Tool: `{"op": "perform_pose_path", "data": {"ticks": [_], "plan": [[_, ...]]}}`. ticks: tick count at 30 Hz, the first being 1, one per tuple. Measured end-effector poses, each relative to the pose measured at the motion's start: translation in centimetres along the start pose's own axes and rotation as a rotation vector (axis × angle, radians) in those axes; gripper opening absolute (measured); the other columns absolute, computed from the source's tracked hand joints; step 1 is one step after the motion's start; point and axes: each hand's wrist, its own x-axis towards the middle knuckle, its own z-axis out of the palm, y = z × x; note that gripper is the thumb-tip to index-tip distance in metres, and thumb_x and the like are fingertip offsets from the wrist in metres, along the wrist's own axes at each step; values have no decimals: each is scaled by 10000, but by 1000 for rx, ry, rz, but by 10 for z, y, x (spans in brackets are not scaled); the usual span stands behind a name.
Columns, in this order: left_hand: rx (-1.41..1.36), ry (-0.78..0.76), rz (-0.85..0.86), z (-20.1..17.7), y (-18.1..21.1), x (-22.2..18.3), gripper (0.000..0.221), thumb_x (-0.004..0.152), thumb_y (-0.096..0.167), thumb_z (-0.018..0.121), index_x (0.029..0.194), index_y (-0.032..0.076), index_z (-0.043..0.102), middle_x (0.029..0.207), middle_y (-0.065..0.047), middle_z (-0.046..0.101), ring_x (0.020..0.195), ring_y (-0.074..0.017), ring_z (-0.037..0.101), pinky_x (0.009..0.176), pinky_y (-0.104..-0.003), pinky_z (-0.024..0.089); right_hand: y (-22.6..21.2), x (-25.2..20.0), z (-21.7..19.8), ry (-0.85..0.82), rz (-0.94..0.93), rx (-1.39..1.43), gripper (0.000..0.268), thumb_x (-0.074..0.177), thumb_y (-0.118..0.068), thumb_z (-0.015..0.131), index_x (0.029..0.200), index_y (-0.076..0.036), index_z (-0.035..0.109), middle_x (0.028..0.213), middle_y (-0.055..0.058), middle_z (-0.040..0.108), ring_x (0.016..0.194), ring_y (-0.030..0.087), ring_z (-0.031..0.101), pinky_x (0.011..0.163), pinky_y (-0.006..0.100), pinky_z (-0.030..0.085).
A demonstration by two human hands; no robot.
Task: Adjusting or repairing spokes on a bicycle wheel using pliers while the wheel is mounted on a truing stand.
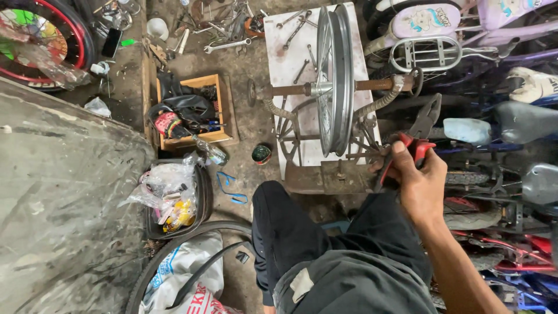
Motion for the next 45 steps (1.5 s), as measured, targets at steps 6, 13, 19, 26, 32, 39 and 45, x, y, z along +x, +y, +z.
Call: {"op": "perform_pose_path", "data": {"ticks": [6,13,19,26,32,39,45], "plan": [[-65,-81,-27,-12,-10,20,226,1104,-40,511,1258,103,592,1299,-58,605,1320,-166,571,1259,-341,436,-12,11,4,-16,95,-92,229,996,-166,633,1126,22,621,920,109,704,788,184,696,684,316,560],[348,249,-153,-39,-37,74,262,1008,-47,586,1170,105,724,1048,-48,717,832,-136,633,720,-257,501,-3,29,34,-115,-148,-175,166,967,-68,647,1120,-11,620,913,33,636,773,79,560,683,247,485],[525,589,61,-114,-94,116,306,966,-17,590,1262,31,652,1207,-123,694,1078,-199,696,902,-293,568,-12,31,46,-154,-61,-126,127,972,-79,618,1089,-32,631,866,0,663,728,61,568,635,240,478],[646,581,-44,-156,-111,181,369,974,125,662,1329,50,600,1156,-141,730,994,-231,747,835,-352,601,-6,23,41,-6,-187,-159,80,1010,-81,606,1060,-19,602,814,13,637,675,75,577,583,236,473],[667,465,-156,-169,-127,153,317,943,109,668,1253,59,627,1080,-136,770,987,-252,762,844,-378,603,1,22,39,39,-216,-99,74,1038,-79,615,1042,-19,574,808,1,597,667,65,528,589,234,459],[924,224,-355,-179,-135,137,280,890,35,619,1158,64,696,1065,-180,783,993,-304,764,874,-417,575,-1,22,39,21,-209,-102,64,1023,-70,614,1062,-20,604,822,-17,612,686,52,528,606,222,449],[793,456,-199,-163,-98,174,323,987,197,605,1271,47,634,1122,-169,757,968,-288,766,879,-414,575,-1,22,39,27,-193,-94,67,1028,-73,622,1056,-14,607,801,-8,604,662,59,507,581,233,421]]}}
